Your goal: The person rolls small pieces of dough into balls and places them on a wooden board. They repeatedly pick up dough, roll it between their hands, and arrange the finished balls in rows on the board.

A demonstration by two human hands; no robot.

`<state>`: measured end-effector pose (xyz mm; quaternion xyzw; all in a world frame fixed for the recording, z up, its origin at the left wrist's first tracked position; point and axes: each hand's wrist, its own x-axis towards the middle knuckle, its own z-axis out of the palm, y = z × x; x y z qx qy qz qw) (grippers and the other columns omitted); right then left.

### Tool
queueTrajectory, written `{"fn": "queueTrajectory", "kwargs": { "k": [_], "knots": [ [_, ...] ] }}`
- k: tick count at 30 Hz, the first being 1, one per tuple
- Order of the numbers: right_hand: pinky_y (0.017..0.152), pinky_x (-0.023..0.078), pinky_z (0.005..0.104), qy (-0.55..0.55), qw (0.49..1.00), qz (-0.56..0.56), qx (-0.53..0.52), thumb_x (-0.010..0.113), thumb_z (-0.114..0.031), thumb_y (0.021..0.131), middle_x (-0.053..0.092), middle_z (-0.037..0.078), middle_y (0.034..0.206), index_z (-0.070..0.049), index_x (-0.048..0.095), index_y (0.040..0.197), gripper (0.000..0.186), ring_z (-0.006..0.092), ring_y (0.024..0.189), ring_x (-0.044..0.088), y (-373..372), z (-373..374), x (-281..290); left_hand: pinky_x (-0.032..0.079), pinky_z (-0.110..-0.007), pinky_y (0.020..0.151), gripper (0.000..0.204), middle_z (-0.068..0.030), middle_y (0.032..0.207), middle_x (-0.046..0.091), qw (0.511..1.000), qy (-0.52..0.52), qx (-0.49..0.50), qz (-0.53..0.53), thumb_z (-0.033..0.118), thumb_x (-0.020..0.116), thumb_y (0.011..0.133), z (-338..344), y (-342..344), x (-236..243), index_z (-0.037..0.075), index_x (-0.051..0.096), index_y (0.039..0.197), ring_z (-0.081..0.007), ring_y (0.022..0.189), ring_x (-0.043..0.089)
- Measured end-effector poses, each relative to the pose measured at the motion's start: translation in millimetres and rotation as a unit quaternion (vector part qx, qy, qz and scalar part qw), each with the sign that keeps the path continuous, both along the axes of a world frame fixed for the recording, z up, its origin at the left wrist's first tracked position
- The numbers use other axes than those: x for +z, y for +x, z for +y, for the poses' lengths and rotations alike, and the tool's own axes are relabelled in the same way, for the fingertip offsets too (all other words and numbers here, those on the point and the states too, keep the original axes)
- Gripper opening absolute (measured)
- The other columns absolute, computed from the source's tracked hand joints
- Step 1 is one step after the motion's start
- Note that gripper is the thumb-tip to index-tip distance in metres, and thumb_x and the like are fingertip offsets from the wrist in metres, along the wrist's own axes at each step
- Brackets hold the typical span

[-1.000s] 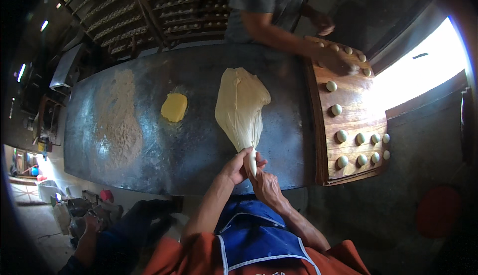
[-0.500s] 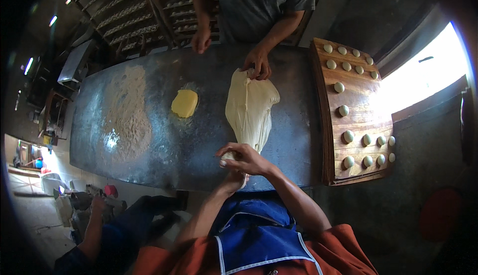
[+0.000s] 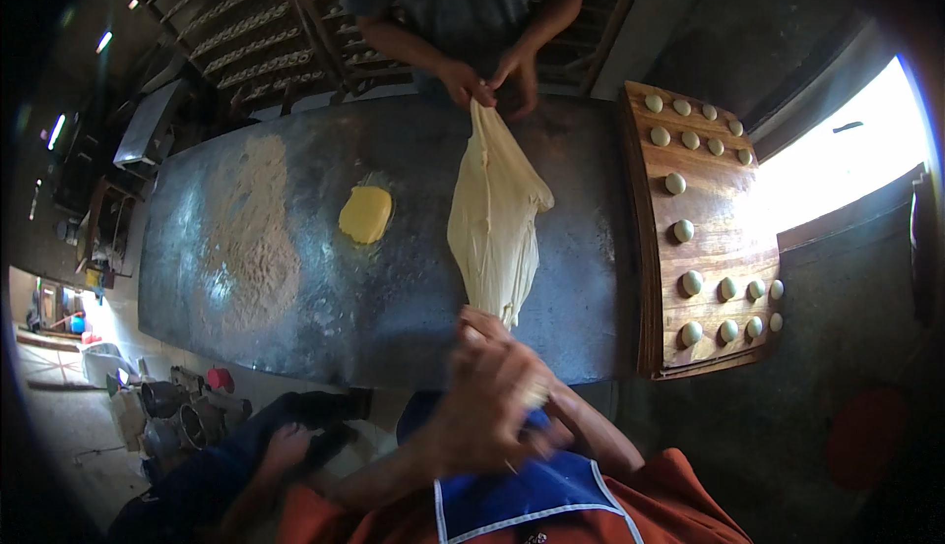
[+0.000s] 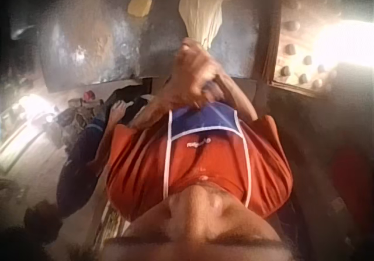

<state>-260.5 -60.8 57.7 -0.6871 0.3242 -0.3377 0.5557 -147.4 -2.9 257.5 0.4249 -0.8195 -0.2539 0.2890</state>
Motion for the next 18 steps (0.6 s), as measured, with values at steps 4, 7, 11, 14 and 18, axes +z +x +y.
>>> {"fn": "queueTrajectory", "kwargs": {
  "k": [4,7,11,14,18],
  "knots": [
    [0.093,0.044,0.0455,-0.204,0.932,0.283,-0.098,0.074,-0.025,0.088,0.058,0.014,0.111,-0.005,0.062,0.104,0.028,0.0337,0.108,0.055,-93.7,49.2,-11.9,0.034,-0.054,0.103,0.03,-0.0091,0.113,0.063,0.988,0.075,0.13,-0.021,0.031,0.061,0.1,21.6,81.9,-158.6,0.008,0.063,0.119,-0.0294,0.114,0.057],
    [0.103,0.04,0.0521,-0.32,0.814,0.448,-0.183,0.071,-0.03,0.091,0.058,0.019,0.129,-0.008,0.063,0.116,0.034,0.038,0.123,0.052,-152.4,49.0,-25.0,0.035,-0.059,0.102,0.059,-0.016,0.126,0.06,0.943,-0.065,0.186,-0.267,0.027,0.068,0.097,22.7,132.0,-228.5,0.004,0.044,0.146,-0.0339,0.116,0.056],
    [0.108,0.037,0.0565,-0.211,0.791,0.498,-0.285,0.069,-0.038,0.093,0.052,0.028,0.138,-0.003,0.055,0.131,0.053,0.0445,0.127,0.049,-114.1,-16.6,-6.3,0.039,-0.059,0.097,0.055,-0.0207,0.114,0.055,0.913,-0.087,0.377,-0.13,0.023,0.074,0.094,-77.3,98.2,-238.9,0.001,0.044,0.135,-0.0375,0.111,0.056],
    [0.095,0.04,0.0517,-0.218,0.794,0.469,-0.318,0.071,-0.037,0.091,0.057,0.023,0.113,-0.001,0.055,0.117,0.048,0.041,0.106,0.054,-64.8,-15.9,-43.0,0.043,-0.051,0.092,0.038,-0.0185,0.104,0.053,0.925,0.014,0.378,0.026,0.014,0.07,0.094,-59.6,62.9,-268.1,0.001,0.044,0.118,-0.0383,0.102,0.056],
    [0.084,0.041,0.0506,-0.189,0.917,0.32,-0.146,0.072,-0.025,0.088,0.055,0.016,0.097,-0.003,0.054,0.109,0.035,0.0364,0.095,0.054,-150.2,35.0,-78.2,0.047,-0.049,0.088,0.029,-0.0184,0.097,0.057,0.987,-0.076,0.138,-0.026,0.002,0.069,0.088,-2.8,122.1,-277.5,0.003,0.049,0.109,-0.039,0.092,0.058]
  ]
}}
